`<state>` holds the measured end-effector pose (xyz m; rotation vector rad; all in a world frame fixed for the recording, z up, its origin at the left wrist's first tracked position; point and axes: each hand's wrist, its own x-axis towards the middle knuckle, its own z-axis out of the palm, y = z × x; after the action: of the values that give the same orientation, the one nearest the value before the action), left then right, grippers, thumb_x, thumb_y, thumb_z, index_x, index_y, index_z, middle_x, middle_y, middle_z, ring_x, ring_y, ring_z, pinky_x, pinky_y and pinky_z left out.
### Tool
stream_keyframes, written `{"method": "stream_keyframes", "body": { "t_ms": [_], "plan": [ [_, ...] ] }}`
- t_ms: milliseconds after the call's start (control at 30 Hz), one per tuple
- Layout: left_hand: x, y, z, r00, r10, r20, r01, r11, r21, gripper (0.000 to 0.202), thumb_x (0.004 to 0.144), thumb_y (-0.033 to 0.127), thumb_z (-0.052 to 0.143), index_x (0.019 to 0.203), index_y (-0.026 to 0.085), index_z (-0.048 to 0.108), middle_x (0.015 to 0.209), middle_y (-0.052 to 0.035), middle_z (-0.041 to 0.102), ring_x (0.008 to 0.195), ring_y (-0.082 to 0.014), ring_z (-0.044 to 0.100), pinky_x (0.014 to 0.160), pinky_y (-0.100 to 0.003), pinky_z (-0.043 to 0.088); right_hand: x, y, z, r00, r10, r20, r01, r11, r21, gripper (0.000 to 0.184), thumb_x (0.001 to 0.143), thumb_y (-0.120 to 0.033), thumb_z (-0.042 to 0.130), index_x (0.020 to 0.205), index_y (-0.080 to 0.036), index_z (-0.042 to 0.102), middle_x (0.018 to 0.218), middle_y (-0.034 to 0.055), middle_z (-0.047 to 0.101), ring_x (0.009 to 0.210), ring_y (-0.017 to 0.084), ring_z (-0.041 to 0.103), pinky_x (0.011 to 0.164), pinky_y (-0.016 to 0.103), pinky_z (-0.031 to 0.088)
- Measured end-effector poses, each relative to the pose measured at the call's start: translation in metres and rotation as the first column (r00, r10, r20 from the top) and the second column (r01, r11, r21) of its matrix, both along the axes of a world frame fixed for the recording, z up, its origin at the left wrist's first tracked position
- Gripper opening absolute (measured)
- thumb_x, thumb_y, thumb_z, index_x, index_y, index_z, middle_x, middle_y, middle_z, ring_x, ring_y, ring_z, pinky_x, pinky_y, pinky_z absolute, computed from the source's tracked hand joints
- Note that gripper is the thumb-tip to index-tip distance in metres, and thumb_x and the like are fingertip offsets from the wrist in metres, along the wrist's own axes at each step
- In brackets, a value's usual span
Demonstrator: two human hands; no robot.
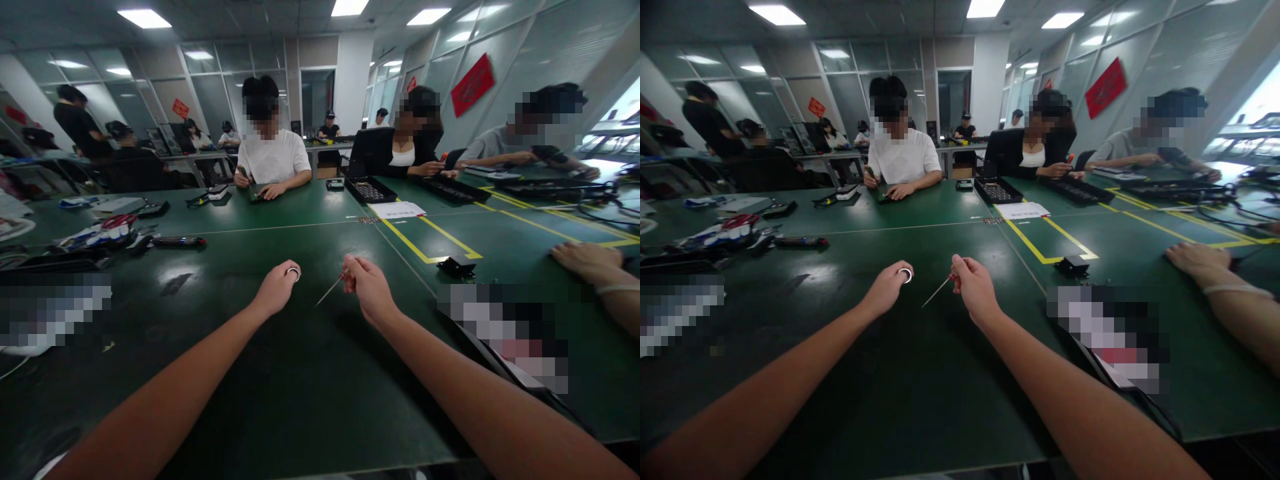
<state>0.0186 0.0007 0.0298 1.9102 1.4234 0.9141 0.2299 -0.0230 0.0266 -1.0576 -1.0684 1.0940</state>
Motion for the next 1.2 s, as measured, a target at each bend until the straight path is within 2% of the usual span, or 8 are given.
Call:
{"method": "stream_keyframes", "body": {
  "t_ms": [100,167,233,400,600,800,933,1200],
  "plan": [
    [0.013,0.000,-0.011,0.991,-0.007,-0.134,0.011,0.999,0.031,0.023,0.079,0.021,0.053,0.100,0.020,0.060,0.098,-0.0075,0.061,0.095,-0.0254,0.055,0.087,-0.040,0.045,0.000,-0.001,0.001,1.000,0.004,0.027,-0.005,1.000,0.007,0.039,0.082,-0.059,0.068,0.075,-0.021,0.063,0.055,-0.0040,0.054,0.049,0.011,0.047,0.051,0.027,0.042],
    [0.014,-0.001,-0.016,0.985,-0.015,-0.170,0.024,0.998,0.051,0.032,0.076,0.014,0.056,0.107,0.019,0.058,0.105,-0.0096,0.061,0.100,-0.0263,0.056,0.091,-0.042,0.046,-0.001,-0.001,0.001,1.000,-0.007,0.005,0.006,1.000,0.019,0.036,0.083,-0.056,0.068,0.078,-0.021,0.064,0.060,-0.0029,0.058,0.052,0.011,0.050,0.054,0.028,0.044],
    [0.013,-0.002,-0.019,0.984,-0.029,-0.178,0.043,0.996,0.076,0.029,0.080,0.012,0.053,0.108,0.019,0.058,0.108,-0.0103,0.062,0.102,-0.0265,0.056,0.094,-0.043,0.046,-0.002,-0.001,0.001,1.000,-0.014,-0.018,0.014,0.999,0.031,0.033,0.083,-0.053,0.067,0.082,-0.021,0.066,0.067,-0.0013,0.061,0.057,0.012,0.054,0.057,0.028,0.046],
    [0.011,-0.003,-0.021,0.971,-0.106,-0.215,0.137,0.982,0.133,0.016,0.089,0.025,0.056,0.103,0.021,0.063,0.105,-0.0081,0.065,0.101,-0.0272,0.056,0.099,-0.048,0.044,-0.003,0.000,0.000,0.999,-0.035,-0.004,0.035,0.999,0.031,0.031,0.083,-0.052,0.067,0.086,-0.021,0.066,0.072,-0.0003,0.063,0.060,0.013,0.055,0.059,0.029,0.046],
    [0.011,-0.003,-0.021,0.976,-0.118,-0.182,0.153,0.969,0.192,0.023,0.089,0.026,0.061,0.112,0.024,0.063,0.112,-0.0051,0.067,0.107,-0.0263,0.057,0.102,-0.047,0.042,-0.003,0.001,-0.001,0.996,-0.073,0.045,0.071,0.997,0.037,0.029,0.085,-0.049,0.065,0.088,-0.020,0.064,0.073,-0.0009,0.063,0.059,0.012,0.055,0.059,0.029,0.045],
    [0.009,-0.002,-0.023,0.987,-0.095,-0.130,0.116,0.980,0.165,0.030,0.089,0.025,0.062,0.119,0.025,0.063,0.116,-0.0052,0.068,0.107,-0.0255,0.059,0.102,-0.045,0.044,-0.002,-0.001,0.003,0.993,-0.075,0.091,0.069,0.996,0.063,0.027,0.086,-0.049,0.064,0.090,-0.022,0.065,0.067,-0.0031,0.060,0.056,0.012,0.053,0.056,0.028,0.045],
    [0.009,0.000,-0.024,0.990,-0.105,-0.092,0.120,0.978,0.173,0.030,0.090,0.025,0.061,0.120,0.025,0.062,0.117,-0.0058,0.067,0.109,-0.0254,0.060,0.102,-0.044,0.044,-0.002,-0.003,0.005,0.988,-0.046,0.149,0.030,0.994,0.104,0.028,0.088,-0.051,0.062,0.087,-0.023,0.065,0.059,-0.0044,0.055,0.053,0.012,0.051,0.054,0.028,0.043],
    [0.009,-0.002,-0.020,0.993,-0.099,-0.068,0.109,0.982,0.154,0.030,0.088,0.019,0.064,0.117,0.024,0.064,0.115,-0.0046,0.068,0.108,-0.0245,0.061,0.100,-0.041,0.046,0.000,-0.006,0.002,0.981,0.022,0.195,-0.061,0.978,0.197,0.028,0.089,-0.050,0.062,0.099,-0.025,0.065,0.069,-0.0023,0.062,0.063,0.015,0.057,0.062,0.031,0.046]
  ]
}}
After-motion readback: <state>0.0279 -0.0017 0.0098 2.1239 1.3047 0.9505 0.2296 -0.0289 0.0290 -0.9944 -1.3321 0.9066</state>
